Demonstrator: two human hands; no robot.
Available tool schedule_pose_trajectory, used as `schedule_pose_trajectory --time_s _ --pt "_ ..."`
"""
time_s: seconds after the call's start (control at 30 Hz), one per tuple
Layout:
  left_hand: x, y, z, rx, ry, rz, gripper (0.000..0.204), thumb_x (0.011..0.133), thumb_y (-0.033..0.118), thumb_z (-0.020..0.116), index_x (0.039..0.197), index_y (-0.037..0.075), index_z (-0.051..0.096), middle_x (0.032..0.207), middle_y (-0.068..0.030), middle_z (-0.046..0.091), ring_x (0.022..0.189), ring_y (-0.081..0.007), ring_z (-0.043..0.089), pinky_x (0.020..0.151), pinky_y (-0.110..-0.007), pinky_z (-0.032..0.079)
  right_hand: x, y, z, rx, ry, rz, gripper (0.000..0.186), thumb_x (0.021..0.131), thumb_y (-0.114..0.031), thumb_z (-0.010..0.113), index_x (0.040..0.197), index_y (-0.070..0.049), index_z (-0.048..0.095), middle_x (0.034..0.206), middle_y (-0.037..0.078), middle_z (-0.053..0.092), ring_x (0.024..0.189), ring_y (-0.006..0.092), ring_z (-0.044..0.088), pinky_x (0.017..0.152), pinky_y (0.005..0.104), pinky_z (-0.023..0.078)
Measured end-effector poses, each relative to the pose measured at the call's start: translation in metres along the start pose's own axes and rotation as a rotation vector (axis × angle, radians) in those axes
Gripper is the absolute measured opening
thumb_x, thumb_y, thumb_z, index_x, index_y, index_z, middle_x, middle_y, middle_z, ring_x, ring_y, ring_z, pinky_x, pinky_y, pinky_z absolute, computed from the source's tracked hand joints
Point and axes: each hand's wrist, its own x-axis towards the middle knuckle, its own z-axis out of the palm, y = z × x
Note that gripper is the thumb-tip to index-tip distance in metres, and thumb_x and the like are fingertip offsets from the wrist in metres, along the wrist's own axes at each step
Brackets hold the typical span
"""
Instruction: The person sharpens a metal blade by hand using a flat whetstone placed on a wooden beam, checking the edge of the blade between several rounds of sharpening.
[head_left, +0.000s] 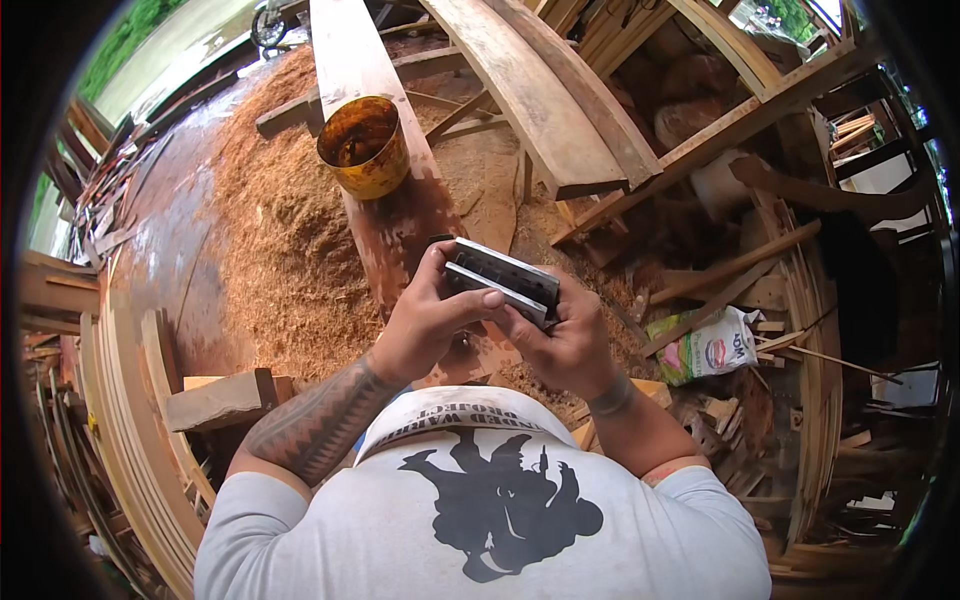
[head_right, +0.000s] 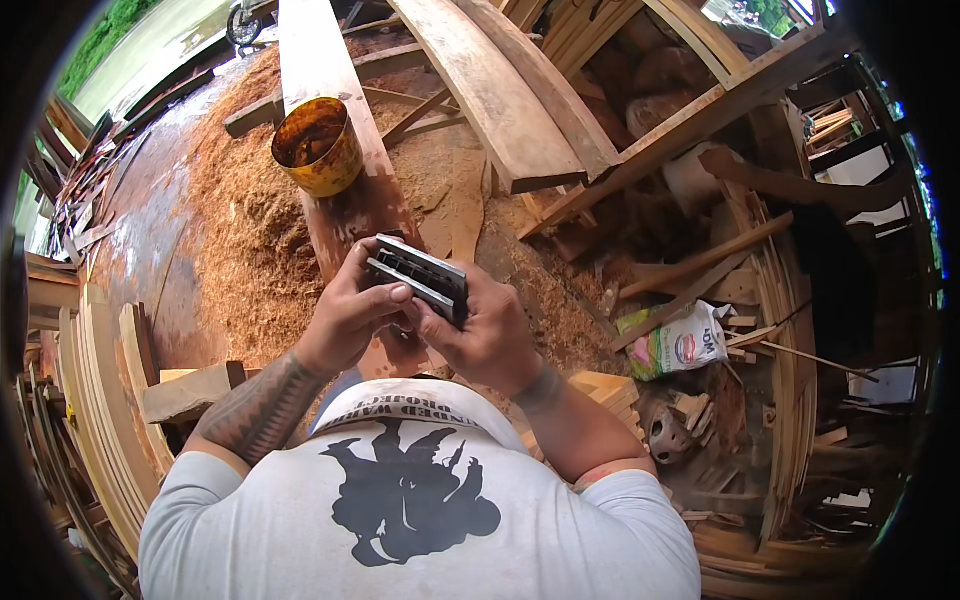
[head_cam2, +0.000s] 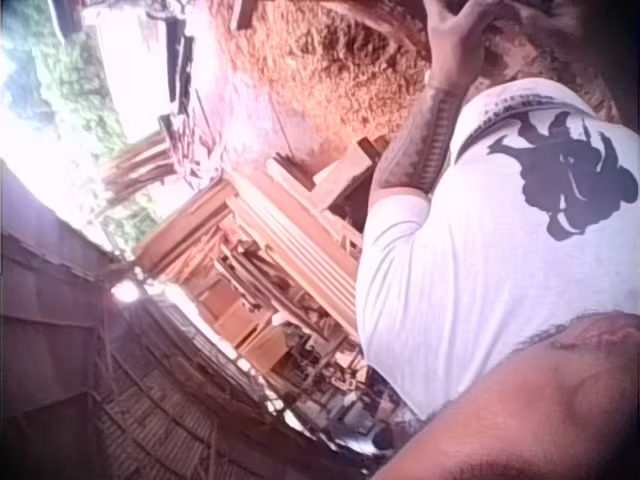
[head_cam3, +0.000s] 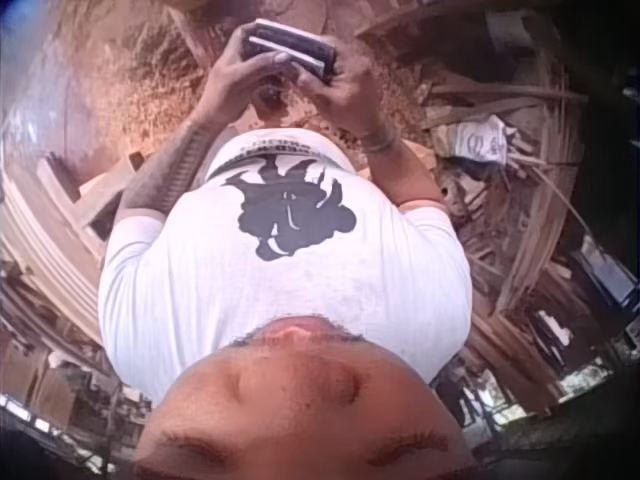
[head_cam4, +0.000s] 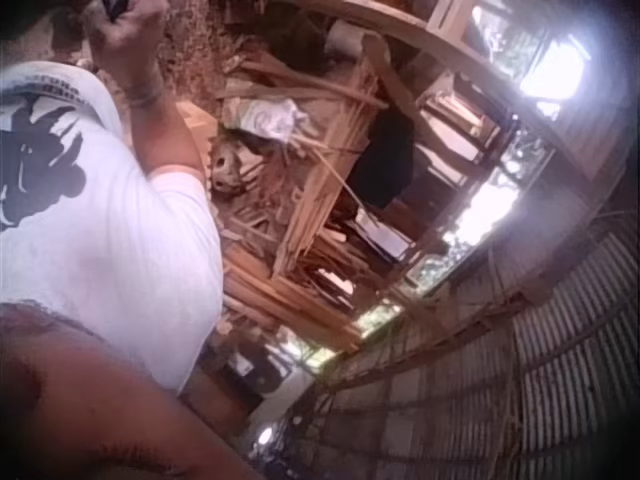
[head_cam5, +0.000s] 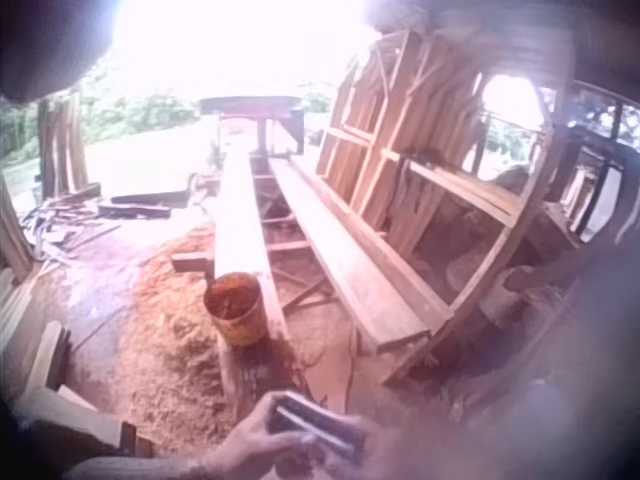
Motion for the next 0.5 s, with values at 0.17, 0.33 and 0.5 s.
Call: schedule_pose_trajectory --time_s 0.17,0.33,0.5 --pt "-0.003 -0.008 0.012 -0.031 0.105 0.041 0.095 0.097 0.028 0.092 0.163 -0.001 0.031 0.113 -0.0063 0.07 0.1 -0.0136 0.071 0.084 -0.03 0.06 0.0 -0.004 0.005 -0.246 0.026 -0.128 0.046 0.1 -0.024 0.087 0.133 0.003 0.07 0.104 0.016 0.082 0.094 0.0158 0.08 0.082 0.0336 0.062" --pt "-0.007 -0.007 0.013 0.047 0.084 -0.016 0.092 0.099 0.027 0.088 0.166 0.001 0.03 0.124 -0.0089 0.067 0.108 -0.0166 0.07 0.086 -0.034 0.062 -0.001 -0.003 0.003 -0.264 0.017 -0.147 0.049 0.099 -0.028 0.087 0.136 -0.001 0.071 0.11 0.02 0.081 0.097 0.0378 0.083 0.082 0.044 0.065" --pt "-0.004 -0.005 0.02 -0.08 0.102 -0.07 0.107 0.095 0.031 0.093 0.169 0.0 0.023 0.121 -0.0082 0.068 0.101 -0.0145 0.069 0.082 -0.032 0.059 0.001 -0.002 0.001 -0.345 -0.003 -0.234 0.05 0.097 -0.025 0.086 0.138 -0.001 0.069 0.111 0.021 0.08 0.097 0.0407 0.082 0.083 0.0463 0.065"
